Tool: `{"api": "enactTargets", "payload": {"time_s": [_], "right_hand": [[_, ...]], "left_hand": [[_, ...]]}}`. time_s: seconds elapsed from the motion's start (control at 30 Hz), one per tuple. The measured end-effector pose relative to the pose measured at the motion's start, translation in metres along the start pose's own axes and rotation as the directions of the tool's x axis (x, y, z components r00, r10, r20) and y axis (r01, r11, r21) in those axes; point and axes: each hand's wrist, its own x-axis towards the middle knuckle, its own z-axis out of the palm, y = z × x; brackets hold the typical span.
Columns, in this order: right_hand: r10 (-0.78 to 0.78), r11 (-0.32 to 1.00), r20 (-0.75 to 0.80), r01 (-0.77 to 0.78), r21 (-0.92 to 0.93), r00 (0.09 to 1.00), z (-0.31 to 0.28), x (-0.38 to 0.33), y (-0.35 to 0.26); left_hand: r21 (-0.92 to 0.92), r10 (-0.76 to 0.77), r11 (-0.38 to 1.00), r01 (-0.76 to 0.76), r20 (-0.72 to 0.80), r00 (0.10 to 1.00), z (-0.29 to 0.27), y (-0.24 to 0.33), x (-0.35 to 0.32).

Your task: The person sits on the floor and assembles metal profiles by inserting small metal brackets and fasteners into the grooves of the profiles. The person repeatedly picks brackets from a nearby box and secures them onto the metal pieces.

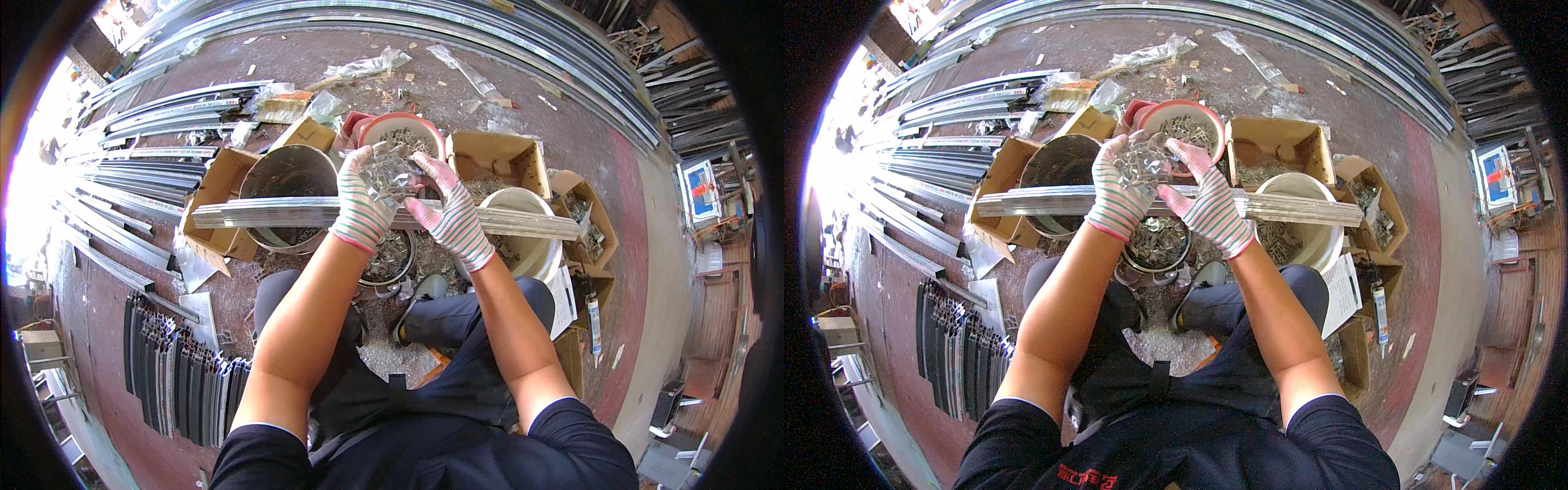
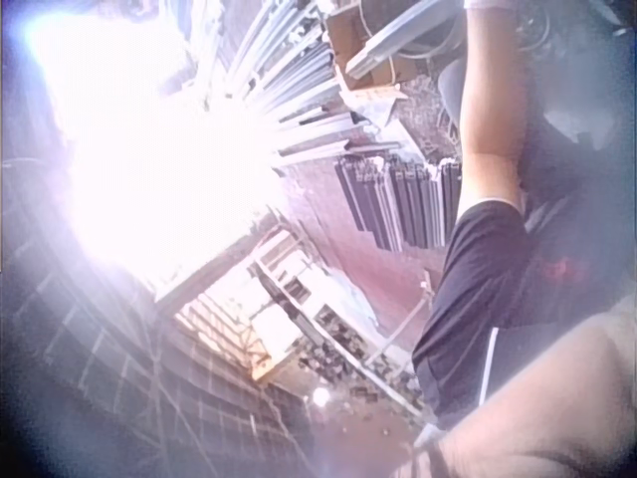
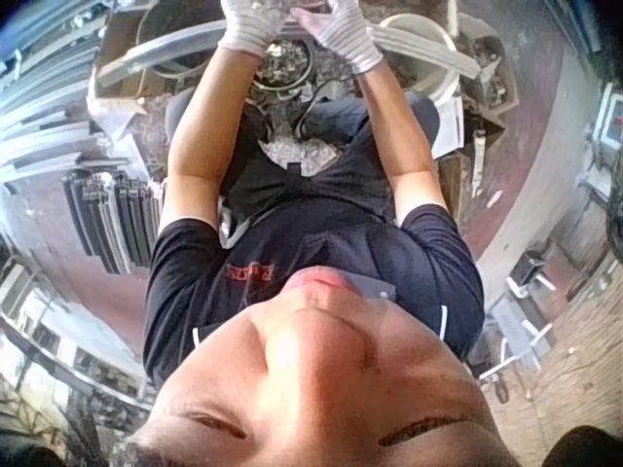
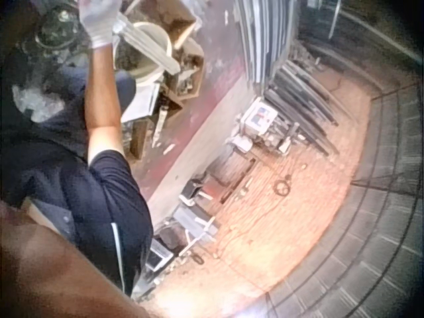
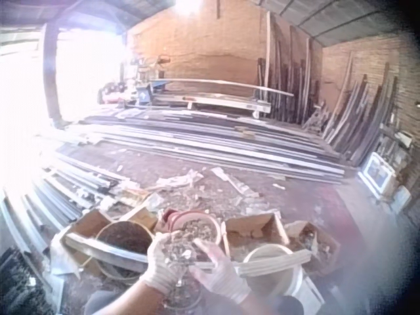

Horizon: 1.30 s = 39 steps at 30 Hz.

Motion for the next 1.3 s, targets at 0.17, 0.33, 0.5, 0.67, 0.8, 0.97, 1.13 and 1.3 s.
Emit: {"api": "enactTargets", "payload": {"time_s": [0.17, 0.33, 0.5, 0.67, 0.8, 0.97, 1.13, 1.3], "right_hand": [[-0.074, 0.995, -0.048, 0.077, 0.061, 0.996, -0.008, -0.004, 0.008], [0.047, 0.999, -0.278, -0.041, 0.027, 0.959, -0.009, -0.002, 0.014], [0.071, 0.996, -0.385, -0.088, -0.026, 0.92, -0.013, -0.003, 0.018], [0.346, 0.909, -0.437, -0.181, 0.376, 0.83, -0.028, 0.0, 0.005], [0.436, 0.797, -0.256, -0.237, 0.556, 0.863, -0.037, 0.001, -0.014], [0.582, 0.717, -0.171, -0.402, 0.569, 0.795, -0.024, 0.004, -0.016], [0.51, 0.846, -0.186, -0.449, 0.288, 0.84, -0.017, -0.006, -0.009], [0.409, 0.908, -0.259, -0.419, 0.017, 0.875, -0.006, -0.013, -0.002]], "left_hand": [[-0.034, -0.076, 0.997, 0.075, -0.008, 0.997, -0.006, 0.003, 0.005], [-0.02, -0.161, 0.986, 0.163, 0.069, 0.984, -0.004, 0.003, 0.003], [0.001, -0.191, 0.982, 0.191, 0.026, 0.981, 0.004, -0.004, -0.004], [0.069, -0.217, 0.974, 0.214, 0.043, 0.975, 0.004, -0.008, -0.003], [0.079, -0.314, 0.948, 0.309, 0.049, 0.948, -0.003, -0.017, 0.002], [0.098, -0.345, 0.933, 0.346, -0.028, 0.938, -0.006, -0.035, 0.007], [0.218, -0.262, 0.938, 0.27, -0.064, 0.963, -0.009, -0.042, 0.0], [0.179, -0.252, 0.944, 0.278, -0.155, 0.955, -0.006, -0.051, -0.002]]}}
